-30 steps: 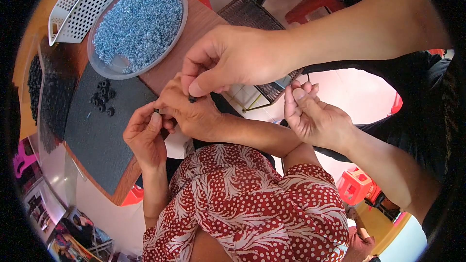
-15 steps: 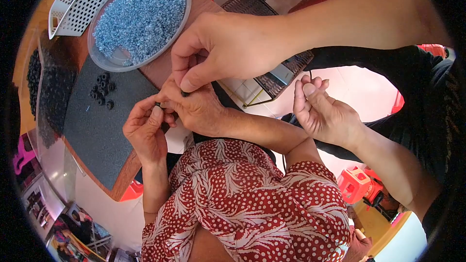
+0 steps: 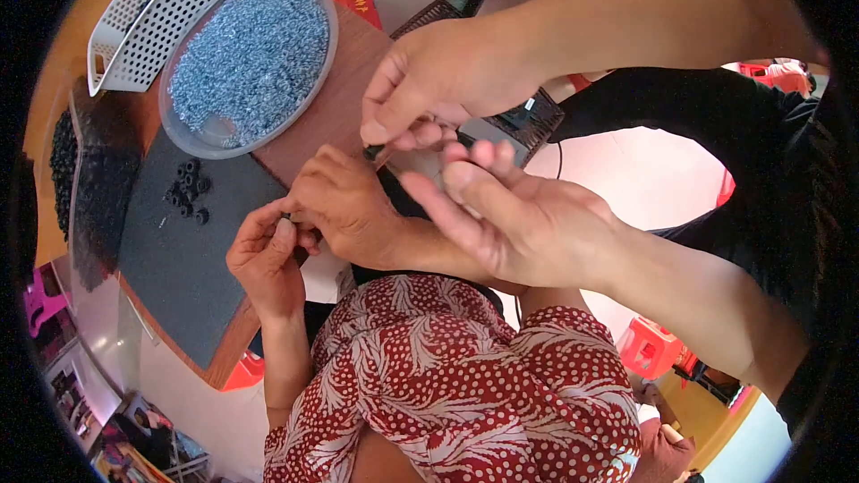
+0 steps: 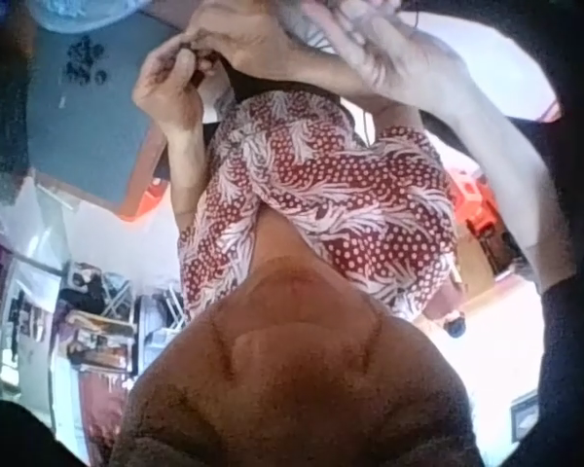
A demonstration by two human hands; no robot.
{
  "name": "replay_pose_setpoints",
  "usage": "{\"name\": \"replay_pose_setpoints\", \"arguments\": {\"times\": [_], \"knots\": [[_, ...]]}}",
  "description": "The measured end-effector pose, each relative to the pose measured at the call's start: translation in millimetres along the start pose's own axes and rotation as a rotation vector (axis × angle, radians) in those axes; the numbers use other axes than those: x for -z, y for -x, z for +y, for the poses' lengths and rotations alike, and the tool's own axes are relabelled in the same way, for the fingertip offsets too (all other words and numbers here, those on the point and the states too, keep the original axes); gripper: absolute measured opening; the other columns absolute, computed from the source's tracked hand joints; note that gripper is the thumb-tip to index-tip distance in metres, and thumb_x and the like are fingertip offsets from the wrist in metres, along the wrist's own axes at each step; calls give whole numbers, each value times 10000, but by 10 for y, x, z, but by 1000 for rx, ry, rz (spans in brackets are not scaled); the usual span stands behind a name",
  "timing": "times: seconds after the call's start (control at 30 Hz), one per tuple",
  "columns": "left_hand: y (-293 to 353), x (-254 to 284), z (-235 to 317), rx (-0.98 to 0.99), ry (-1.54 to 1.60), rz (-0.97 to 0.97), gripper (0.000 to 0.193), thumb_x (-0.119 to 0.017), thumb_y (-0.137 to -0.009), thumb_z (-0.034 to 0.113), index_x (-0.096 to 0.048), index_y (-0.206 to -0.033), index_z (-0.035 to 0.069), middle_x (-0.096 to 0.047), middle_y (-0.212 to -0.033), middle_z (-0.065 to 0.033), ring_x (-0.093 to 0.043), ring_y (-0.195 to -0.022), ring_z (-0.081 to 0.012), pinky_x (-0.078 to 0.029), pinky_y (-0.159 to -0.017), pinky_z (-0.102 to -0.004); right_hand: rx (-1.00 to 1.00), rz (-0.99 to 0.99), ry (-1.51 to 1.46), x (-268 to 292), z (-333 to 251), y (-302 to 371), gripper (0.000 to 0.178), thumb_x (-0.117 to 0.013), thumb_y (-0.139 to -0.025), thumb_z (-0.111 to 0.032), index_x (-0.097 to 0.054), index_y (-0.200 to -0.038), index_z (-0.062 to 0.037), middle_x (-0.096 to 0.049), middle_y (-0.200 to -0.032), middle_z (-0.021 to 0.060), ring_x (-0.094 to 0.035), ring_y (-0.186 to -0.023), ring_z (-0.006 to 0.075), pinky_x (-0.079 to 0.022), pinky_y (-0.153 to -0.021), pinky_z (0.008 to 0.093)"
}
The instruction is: The person assembles small black plastic components by fitting and pressing pieces into them by hand and handles parts shown by another person.
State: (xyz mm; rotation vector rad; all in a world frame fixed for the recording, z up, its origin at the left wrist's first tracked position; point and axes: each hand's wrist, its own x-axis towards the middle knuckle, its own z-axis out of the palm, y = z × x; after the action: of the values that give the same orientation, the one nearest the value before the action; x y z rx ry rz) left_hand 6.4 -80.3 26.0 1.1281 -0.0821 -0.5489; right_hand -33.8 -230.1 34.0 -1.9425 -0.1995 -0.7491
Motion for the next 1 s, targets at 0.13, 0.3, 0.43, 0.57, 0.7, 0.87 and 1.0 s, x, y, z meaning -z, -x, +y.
{"name": "replay_pose_setpoints", "arguments": {"times": [0.13,0.3,0.43,0.57,0.7,0.87,1.0], "knots": [[-13,-28,11,-11,2,3,190,-605,-828,-9,-590,-1001,-85,-635,-810,-137,-580,-600,-156,-488,-552,-255,-67,-44,-64,-28,64,32,119,-644,-734,19,-599,-836,-19,-547,-773,70,-494,-703,242,-403,-614,327],[-3,-21,16,30,-10,29,199,-611,-827,-5,-586,-1008,-85,-635,-813,-140,-579,-603,-156,-485,-552,-252,-111,-14,-59,-60,46,39,148,-652,-718,22,-610,-855,-17,-556,-777,75,-507,-732,253,-410,-631,334],[-17,-36,23,-6,-54,16,198,-608,-829,-5,-586,-1009,-84,-635,-812,-139,-580,-604,-156,-484,-549,-252,-93,-23,-22,-40,41,10,147,-648,-722,19,-613,-859,-18,-556,-783,77,-506,-728,253,-412,-634,334],[-4,-16,7,-4,-31,15,194,-608,-832,1,-589,-1008,-80,-635,-813,-138,-579,-595,-156,-484,-550,-252,-103,-33,-11,-46,16,20,139,-644,-732,7,-616,-865,-19,-554,-788,75,-505,-738,246,-412,-640,333],[-30,-23,8,-8,-13,17,188,-600,-835,-6,-589,-1008,-80,-635,-811,-138,-579,-589,-156,-486,-548,-255,-103,-50,-11,-36,52,-2,134,-643,-734,3,-619,-864,-22,-560,-791,68,-508,-744,240,-412,-642,329],[-5,-13,6,-2,-23,27,192,-601,-829,-15,-587,-1008,-83,-634,-808,-141,-582,-591,-160,-489,-540,-264,-95,-37,-22,-55,48,38,155,-648,-725,9,-624,-872,-31,-567,-801,57,-511,-738,235,-413,-641,324],[-15,-18,-12,-35,-29,7,196,-602,-828,-14,-586,-1011,-85,-635,-814,-143,-583,-593,-163,-492,-539,-266,-75,6,-16,-48,27,19,203,-660,-695,31,-631,-881,-47,-572,-819,51,-513,-744,229,-416,-643,320]]}}
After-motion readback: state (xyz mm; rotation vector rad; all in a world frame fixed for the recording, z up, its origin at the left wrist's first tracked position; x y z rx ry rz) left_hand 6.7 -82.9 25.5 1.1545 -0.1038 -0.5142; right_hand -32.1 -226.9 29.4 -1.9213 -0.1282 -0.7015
